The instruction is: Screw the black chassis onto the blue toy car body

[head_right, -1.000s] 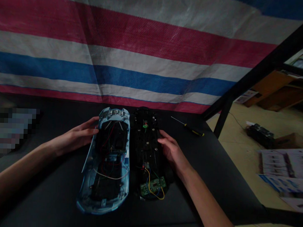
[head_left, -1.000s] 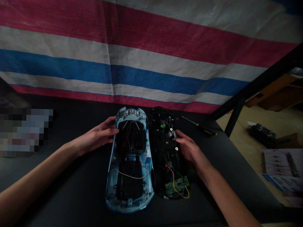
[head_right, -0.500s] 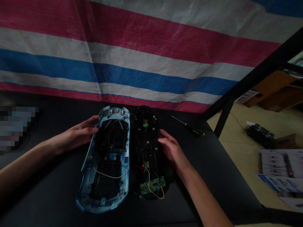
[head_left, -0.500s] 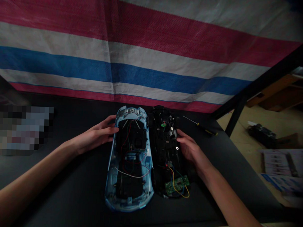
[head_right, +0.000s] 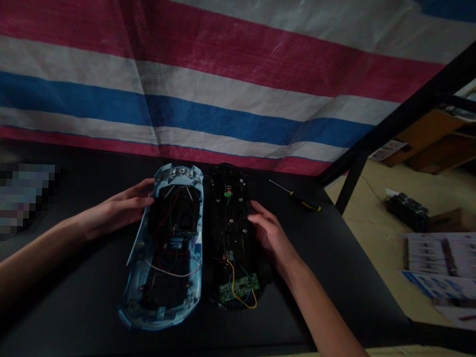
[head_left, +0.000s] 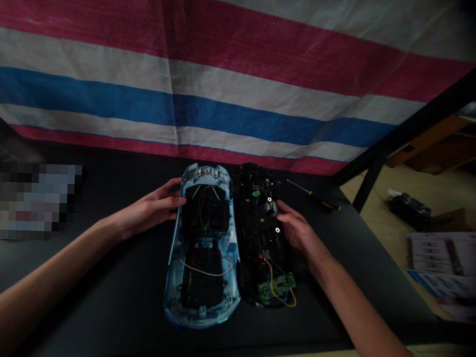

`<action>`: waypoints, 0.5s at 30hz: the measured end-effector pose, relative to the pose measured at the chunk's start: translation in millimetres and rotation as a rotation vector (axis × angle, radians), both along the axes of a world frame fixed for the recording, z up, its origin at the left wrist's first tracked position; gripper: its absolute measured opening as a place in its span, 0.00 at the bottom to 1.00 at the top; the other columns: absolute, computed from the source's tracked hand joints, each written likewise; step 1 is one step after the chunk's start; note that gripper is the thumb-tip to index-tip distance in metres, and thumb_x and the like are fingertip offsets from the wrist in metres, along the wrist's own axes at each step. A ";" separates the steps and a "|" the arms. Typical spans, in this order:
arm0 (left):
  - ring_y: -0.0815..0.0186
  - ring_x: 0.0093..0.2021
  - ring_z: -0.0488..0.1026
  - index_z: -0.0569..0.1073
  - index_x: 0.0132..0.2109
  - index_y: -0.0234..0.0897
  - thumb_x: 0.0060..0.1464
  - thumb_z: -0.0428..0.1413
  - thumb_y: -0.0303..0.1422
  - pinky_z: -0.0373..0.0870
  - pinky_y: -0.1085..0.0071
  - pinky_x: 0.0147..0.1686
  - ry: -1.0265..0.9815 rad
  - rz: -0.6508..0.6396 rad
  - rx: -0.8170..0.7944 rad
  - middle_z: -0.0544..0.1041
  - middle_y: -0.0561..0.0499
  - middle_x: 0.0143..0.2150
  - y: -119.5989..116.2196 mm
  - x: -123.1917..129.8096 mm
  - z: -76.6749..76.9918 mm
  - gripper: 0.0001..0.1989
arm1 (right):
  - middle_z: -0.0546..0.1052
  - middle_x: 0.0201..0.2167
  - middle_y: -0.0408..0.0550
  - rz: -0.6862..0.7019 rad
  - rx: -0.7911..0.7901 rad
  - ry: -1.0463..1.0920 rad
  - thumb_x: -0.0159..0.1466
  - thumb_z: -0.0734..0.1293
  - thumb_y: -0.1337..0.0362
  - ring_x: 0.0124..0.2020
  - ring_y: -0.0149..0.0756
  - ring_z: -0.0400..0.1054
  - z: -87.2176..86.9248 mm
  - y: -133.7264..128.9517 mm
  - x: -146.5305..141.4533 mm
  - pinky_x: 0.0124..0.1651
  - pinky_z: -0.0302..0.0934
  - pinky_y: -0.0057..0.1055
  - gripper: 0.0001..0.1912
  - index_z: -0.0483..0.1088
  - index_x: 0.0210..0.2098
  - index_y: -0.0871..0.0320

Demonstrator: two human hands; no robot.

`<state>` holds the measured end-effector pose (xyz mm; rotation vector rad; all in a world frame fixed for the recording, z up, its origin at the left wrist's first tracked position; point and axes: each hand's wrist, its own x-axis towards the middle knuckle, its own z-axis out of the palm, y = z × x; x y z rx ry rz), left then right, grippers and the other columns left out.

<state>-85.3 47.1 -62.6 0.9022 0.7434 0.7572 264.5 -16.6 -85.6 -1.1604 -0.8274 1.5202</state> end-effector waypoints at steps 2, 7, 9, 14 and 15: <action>0.62 0.48 0.77 0.73 0.58 0.46 0.56 0.66 0.27 0.75 0.66 0.49 -0.008 0.004 -0.006 0.79 0.51 0.52 0.2 -0.5 -0.7 0.24 | 0.85 0.40 0.41 -0.003 -0.003 0.003 0.57 0.73 0.61 0.33 0.37 0.78 0.7 -0.6 -0.4 0.36 0.68 0.31 0.20 0.75 0.50 0.50; 0.62 0.49 0.77 0.72 0.58 0.46 0.56 0.66 0.27 0.75 0.66 0.49 -0.020 0.005 -0.012 0.79 0.51 0.52 1.6 -1.7 -2.6 0.24 | 0.84 0.38 0.41 -0.049 -0.025 -0.058 0.56 0.73 0.60 0.34 0.39 0.78 0.6 0.5 -1.0 0.36 0.67 0.32 0.20 0.76 0.49 0.49; 0.63 0.49 0.77 0.73 0.58 0.45 0.56 0.67 0.27 0.75 0.66 0.49 -0.018 0.003 -0.011 0.79 0.51 0.51 1.8 -1.1 -2.5 0.24 | 0.84 0.38 0.41 -0.059 -0.020 -0.074 0.55 0.74 0.60 0.36 0.40 0.78 -0.7 1.6 -0.8 0.38 0.67 0.33 0.20 0.76 0.48 0.49; 0.62 0.49 0.77 0.74 0.56 0.46 0.55 0.68 0.28 0.75 0.66 0.50 -0.035 -0.009 0.001 0.80 0.52 0.50 1.6 0.3 -2.0 0.23 | 0.84 0.39 0.42 -0.048 -0.003 -0.075 0.56 0.73 0.60 0.36 0.40 0.78 -3.1 2.5 0.3 0.40 0.67 0.34 0.20 0.76 0.49 0.50; 0.62 0.49 0.77 0.74 0.57 0.46 0.55 0.68 0.28 0.75 0.66 0.50 -0.036 -0.008 0.000 0.80 0.52 0.50 1.7 0.1 -2.3 0.23 | 0.85 0.39 0.42 -0.049 -0.007 -0.074 0.56 0.73 0.60 0.35 0.40 0.78 -3.3 2.5 0.4 0.40 0.67 0.34 0.20 0.76 0.49 0.50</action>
